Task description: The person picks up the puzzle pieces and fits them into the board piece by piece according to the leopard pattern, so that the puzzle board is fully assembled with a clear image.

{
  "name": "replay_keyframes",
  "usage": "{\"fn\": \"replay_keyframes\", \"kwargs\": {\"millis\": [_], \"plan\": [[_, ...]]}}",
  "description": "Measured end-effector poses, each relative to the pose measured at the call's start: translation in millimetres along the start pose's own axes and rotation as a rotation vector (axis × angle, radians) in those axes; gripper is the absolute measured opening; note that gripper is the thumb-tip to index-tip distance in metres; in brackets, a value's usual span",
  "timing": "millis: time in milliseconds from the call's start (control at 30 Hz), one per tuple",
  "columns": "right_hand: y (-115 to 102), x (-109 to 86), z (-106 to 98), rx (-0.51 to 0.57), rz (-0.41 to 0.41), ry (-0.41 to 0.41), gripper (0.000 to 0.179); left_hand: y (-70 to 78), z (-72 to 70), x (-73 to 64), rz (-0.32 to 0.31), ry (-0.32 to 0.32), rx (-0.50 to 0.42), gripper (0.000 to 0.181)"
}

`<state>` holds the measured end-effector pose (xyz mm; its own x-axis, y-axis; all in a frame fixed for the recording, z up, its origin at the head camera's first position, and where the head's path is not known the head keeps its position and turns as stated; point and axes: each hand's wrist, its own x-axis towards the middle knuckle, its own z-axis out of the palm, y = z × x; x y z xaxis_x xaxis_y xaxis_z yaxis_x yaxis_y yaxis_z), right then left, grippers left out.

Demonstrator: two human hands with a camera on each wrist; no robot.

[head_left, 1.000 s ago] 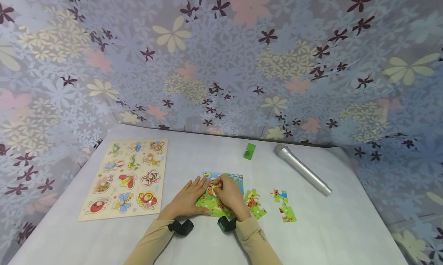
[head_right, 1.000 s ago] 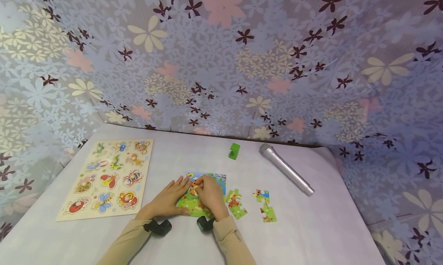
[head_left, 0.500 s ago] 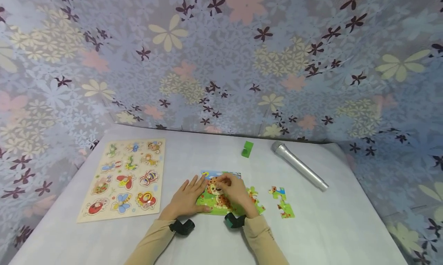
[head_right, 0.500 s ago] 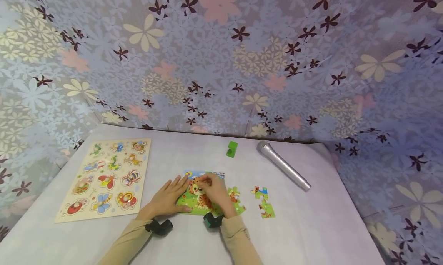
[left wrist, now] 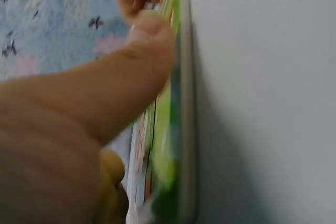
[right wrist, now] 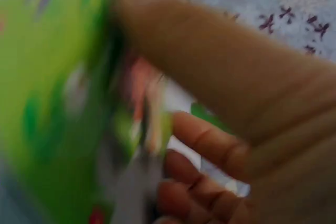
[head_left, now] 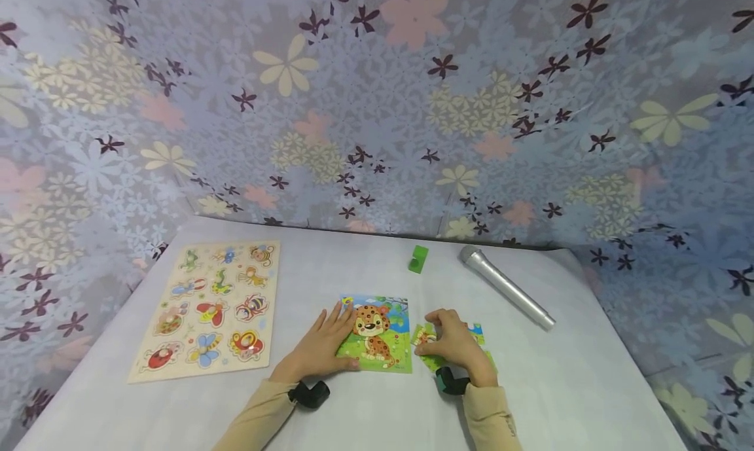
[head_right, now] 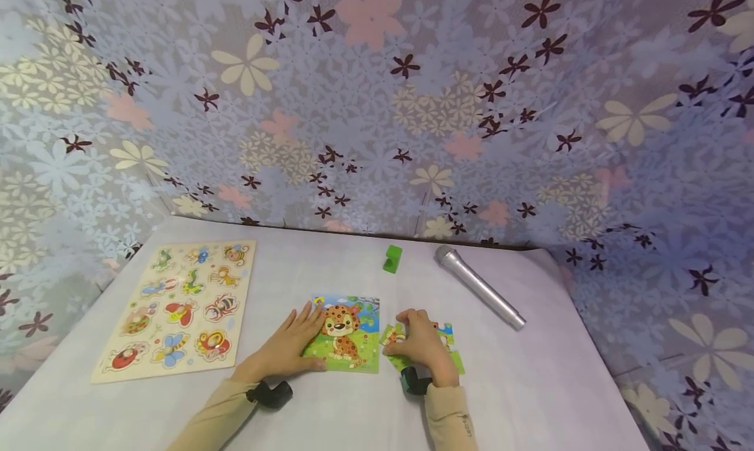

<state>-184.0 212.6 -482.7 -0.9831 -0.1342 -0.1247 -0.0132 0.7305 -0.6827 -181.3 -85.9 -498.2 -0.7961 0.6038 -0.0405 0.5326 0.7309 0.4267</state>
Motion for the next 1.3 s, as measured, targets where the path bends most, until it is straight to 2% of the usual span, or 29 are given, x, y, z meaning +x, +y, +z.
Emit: {"fn": "replay_keyframes", "kwargs": {"millis": [67,200,333,400,500,600,700,867,967,1067,1133,1300], "plan": [[-4.3,-0.4,3.3,-0.041,-0.015,0.007,0.057,3.6,2.8,-0.5,0.022,-0.005,0.037,0.092],[-9.1,0.4,5.8,-0.104,-0.037,0.023,0.048,6.2,8.1,0.3,0.021,-0.004,0.103,0.086],[-10.1,1.4,6.5,-0.092,-0.057,0.034,0.047,5.3,11.3,2.4,0.019,-0.003,0.109,0.086],[-10.6,1.7,7.0,-0.037,-0.052,0.045,0.05,4.4,11.7,2.6,0.02,0.002,0.099,0.086],[-12.5,1.7,8.1,0.136,-0.006,0.077,0.051,2.7,12.4,3.4,0.017,0.011,0.081,0.088],[-15.1,2.7,10.3,0.306,0.031,0.1,0.041,1.2,13.1,4.5,0.015,0.03,0.073,0.089],[-19.9,5.1,15.2,0.364,-0.003,0.062,0.035,0.1,13.0,5.0,0.01,0.044,0.075,0.089],[-31.5,8.1,29.5,0.285,-0.178,-0.103,0.04,-0.5,11.8,5.7,0.003,0.056,0.076,0.09],[-40.0,8.2,40.6,0.282,-0.228,-0.156,0.034,-0.5,11.4,6.2,0.001,0.06,0.076,0.09],[-45.7,7.9,52.6,0.243,-0.253,-0.148,0.021,-0.1,11.1,6.0,-0.003,0.058,0.078,0.091],[-48.0,7.9,59.4,0.183,-0.28,-0.114,0.014,-0.1,11.5,5.5,-0.002,0.057,0.079,0.091],[-51.6,7.2,68.6,0.077,-0.345,-0.029,0.01,-0.6,12.5,4.6,0.008,0.061,0.077,0.091]]}}
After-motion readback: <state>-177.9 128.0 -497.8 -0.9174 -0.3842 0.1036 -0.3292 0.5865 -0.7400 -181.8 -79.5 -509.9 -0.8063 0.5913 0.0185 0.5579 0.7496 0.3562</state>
